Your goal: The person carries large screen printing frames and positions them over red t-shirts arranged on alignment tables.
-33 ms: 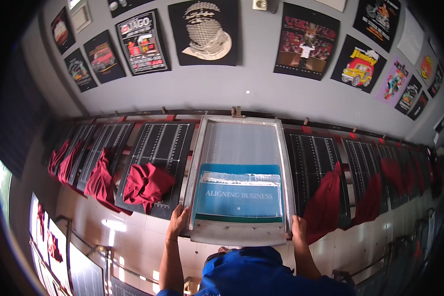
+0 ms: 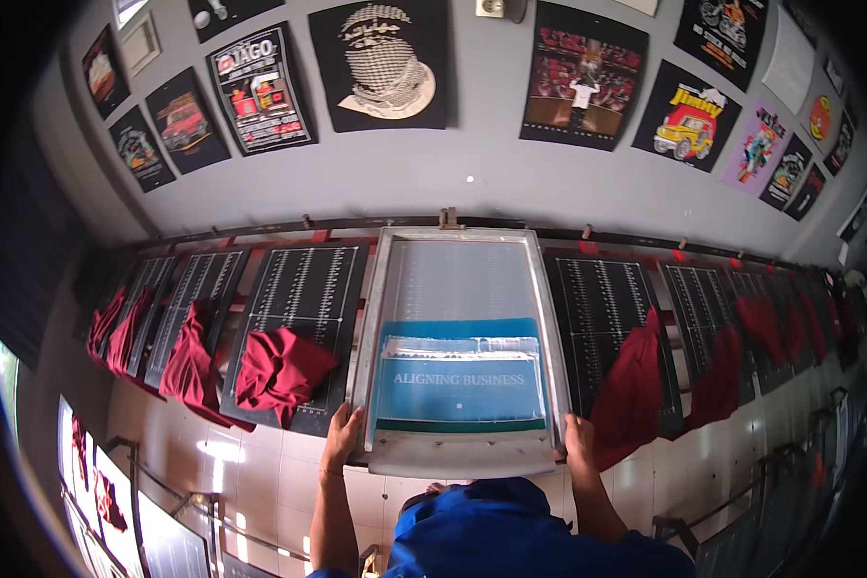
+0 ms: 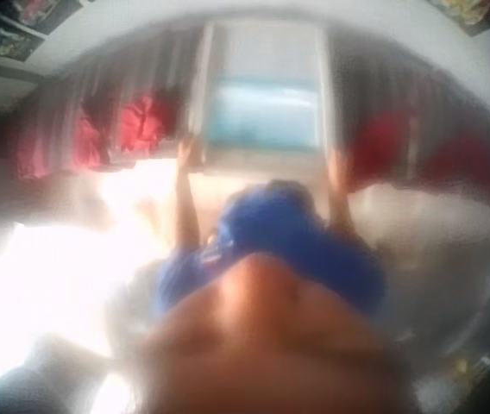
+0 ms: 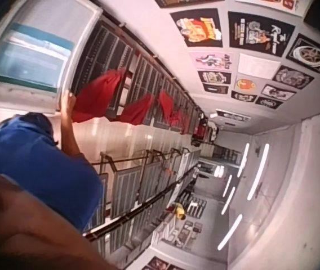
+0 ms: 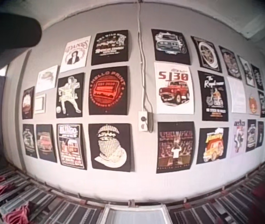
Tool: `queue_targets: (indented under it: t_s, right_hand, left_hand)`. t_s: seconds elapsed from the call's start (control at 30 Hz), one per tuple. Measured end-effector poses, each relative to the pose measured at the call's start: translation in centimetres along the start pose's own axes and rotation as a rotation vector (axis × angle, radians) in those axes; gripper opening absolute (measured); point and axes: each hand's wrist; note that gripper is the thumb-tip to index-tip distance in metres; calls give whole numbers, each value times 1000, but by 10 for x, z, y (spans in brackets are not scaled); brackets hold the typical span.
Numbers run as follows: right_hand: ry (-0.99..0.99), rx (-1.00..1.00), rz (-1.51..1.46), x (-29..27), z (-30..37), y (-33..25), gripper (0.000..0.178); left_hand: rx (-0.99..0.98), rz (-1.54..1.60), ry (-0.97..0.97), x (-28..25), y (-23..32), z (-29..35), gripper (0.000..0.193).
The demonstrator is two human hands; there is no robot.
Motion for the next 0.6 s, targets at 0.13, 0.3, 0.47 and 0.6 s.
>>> queue_targets:
  t_s: [0.13, 0.3, 0.47, 0.6]
  right_hand:
    - [82, -81, 31, 18, -7, -17, 37]
    - [147, -57, -14, 27, -6, -40, 41]
    - [109, 13, -67, 27, -12, -40, 42]
    - [92, -64, -11, 22, -22, -32, 39]
  left_hand:
    - [87, 37, 15, -6, -1, -26, 62]
    - [-32, 22, 14, -2, 4, -38, 69]
    - [-87, 34, -65, -1, 5, -41, 74]
    - [-59, 12, 1, 6, 3, -39, 73]
Point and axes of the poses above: each hand's wrist, its own z-axis away from the middle knuckle, its own x-axis out of the palm, y = z × x, and after that the axes turned 7 degrees about x, right-handed
